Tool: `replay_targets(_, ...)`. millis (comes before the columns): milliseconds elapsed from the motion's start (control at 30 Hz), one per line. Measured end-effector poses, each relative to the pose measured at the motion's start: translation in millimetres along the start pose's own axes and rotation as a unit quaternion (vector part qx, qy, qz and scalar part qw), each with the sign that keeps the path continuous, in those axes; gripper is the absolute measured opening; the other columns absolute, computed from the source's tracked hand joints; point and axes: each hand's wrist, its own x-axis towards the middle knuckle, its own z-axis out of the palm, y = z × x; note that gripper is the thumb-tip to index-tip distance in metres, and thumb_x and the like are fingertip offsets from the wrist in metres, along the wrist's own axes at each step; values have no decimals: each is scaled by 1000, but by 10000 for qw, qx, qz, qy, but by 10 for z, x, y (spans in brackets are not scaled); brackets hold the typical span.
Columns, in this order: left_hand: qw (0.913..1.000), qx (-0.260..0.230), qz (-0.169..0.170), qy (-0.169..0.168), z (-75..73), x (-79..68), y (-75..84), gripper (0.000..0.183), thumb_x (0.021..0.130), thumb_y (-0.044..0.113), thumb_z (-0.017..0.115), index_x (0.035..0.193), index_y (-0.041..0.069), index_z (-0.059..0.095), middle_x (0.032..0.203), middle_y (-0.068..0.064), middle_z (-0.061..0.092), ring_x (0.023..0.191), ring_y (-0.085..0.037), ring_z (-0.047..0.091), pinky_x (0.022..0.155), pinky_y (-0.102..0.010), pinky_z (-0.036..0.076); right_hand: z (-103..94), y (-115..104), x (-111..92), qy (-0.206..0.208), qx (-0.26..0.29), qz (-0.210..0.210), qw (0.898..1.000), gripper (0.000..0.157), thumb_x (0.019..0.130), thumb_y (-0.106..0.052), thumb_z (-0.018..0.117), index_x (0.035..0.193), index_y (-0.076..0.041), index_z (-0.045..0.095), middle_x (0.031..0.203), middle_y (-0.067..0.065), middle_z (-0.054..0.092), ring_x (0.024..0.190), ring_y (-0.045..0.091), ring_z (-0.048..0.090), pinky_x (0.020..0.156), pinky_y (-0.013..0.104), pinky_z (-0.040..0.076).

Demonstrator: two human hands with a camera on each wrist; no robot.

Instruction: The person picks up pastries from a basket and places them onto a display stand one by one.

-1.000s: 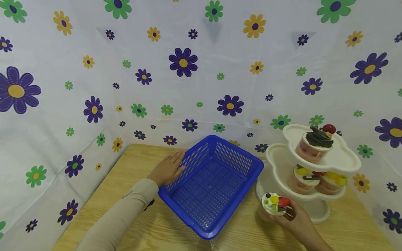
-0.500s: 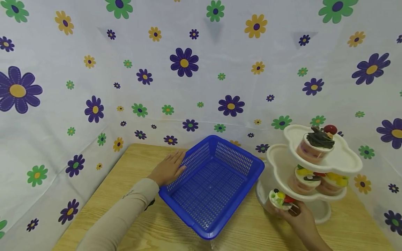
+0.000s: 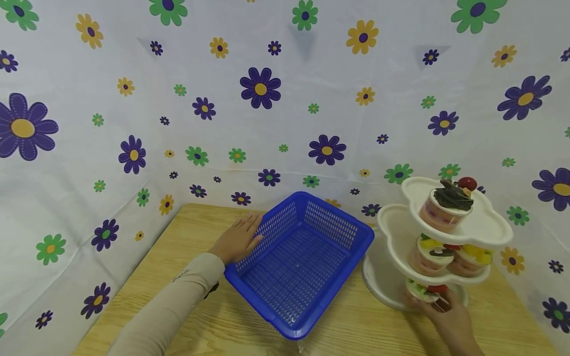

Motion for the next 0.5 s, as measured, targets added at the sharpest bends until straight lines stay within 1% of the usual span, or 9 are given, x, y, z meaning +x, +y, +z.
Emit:
replay_targets(67, 10000, -20, 6, 44, 1, -2, -1, 61, 104, 37, 34, 151, -1, 23, 156, -17, 26, 144, -34, 21, 117, -49, 20, -37, 24, -4, 77, 4, 109, 9999, 85, 89, -39, 66, 149, -1, 21, 149, 20, 26, 123, 26, 45, 76, 5, 45)
replay_targets(100, 10000, -20, -5, 40, -2, -3, 2, 61, 104, 37, 34, 151, -1, 23, 155, -17, 26, 144, -33, 21, 117, -49, 20, -50, 33, -7, 139, 8, 165, 9998, 83, 89, -40, 66, 148, -1, 23, 147, 18, 28, 117, 17, 48, 77, 6, 46)
replay_targets(167, 10000, -8, -19, 40, -10, -7, 8, 62, 104, 37, 35, 151, -1, 23, 155, -17, 26, 144, -34, 21, 117, -49, 20, -82, 43, -6, 176, 103, 364, 9991, 86, 88, -43, 67, 150, -4, 21, 150, 18, 26, 119, 18, 47, 75, 6, 45)
replay_targets(200, 10000, -8, -21, 41, -13, -9, 10, 62, 103, 37, 35, 151, -1, 24, 155, -17, 27, 144, -34, 21, 117, -49, 20, -97, 55, -4, 212, 146, 425, 9988, 87, 88, -43, 68, 151, -5, 21, 150, 19, 26, 114, 11, 50, 74, 6, 45)
replay_targets(300, 10000, -25, -32, 49, 5, -8, -2, 62, 104, 38, 34, 151, 0, 23, 156, -16, 26, 145, -33, 20, 118, -49, 19, -134, 70, 10, 356, 205, 651, 9970, 90, 86, -46, 68, 152, -7, 20, 151, 18, 26, 102, -2, 49, 72, 6, 44)
replay_targets(333, 10000, -14, -26, 69, 13, -9, -5, 62, 104, 38, 34, 151, 0, 22, 156, -17, 26, 145, -33, 20, 118, -49, 19, -149, 77, 19, 394, 230, 744, 9962, 91, 86, -47, 68, 152, -8, 19, 152, 17, 25, 103, -2, 48, 72, 6, 44)
replay_targets(400, 9999, -45, -17, 92, 19, -9, -8, 62, 104, 38, 33, 151, 0, 22, 156, -17, 26, 145, -33, 20, 118, -49, 19, -182, 85, 43, 384, 320, 824, 9953, 93, 86, -47, 67, 153, -8, 17, 153, 17, 24, 102, -2, 48, 87, 16, 48)
replay_targets(433, 9999, -62, -11, 109, 17, -9, -8, 61, 104, 38, 33, 151, 0, 23, 155, -17, 26, 144, -33, 20, 117, -49, 19, -199, 82, 56, 354, 422, 893, 9945, 95, 86, -48, 67, 154, -8, 15, 155, 17, 22, 111, 8, 49, 95, 23, 47)
replay_targets(500, 9999, -60, -2, 117, -2, -15, 7, 61, 104, 37, 35, 151, -1, 24, 155, -18, 27, 144, -34, 21, 117, -49, 20, -240, 83, 86, 272, 604, 1035, 9924, 100, 85, -50, 67, 155, -9, 8, 158, 18, 15, 130, 26, 41, 107, 38, 40)
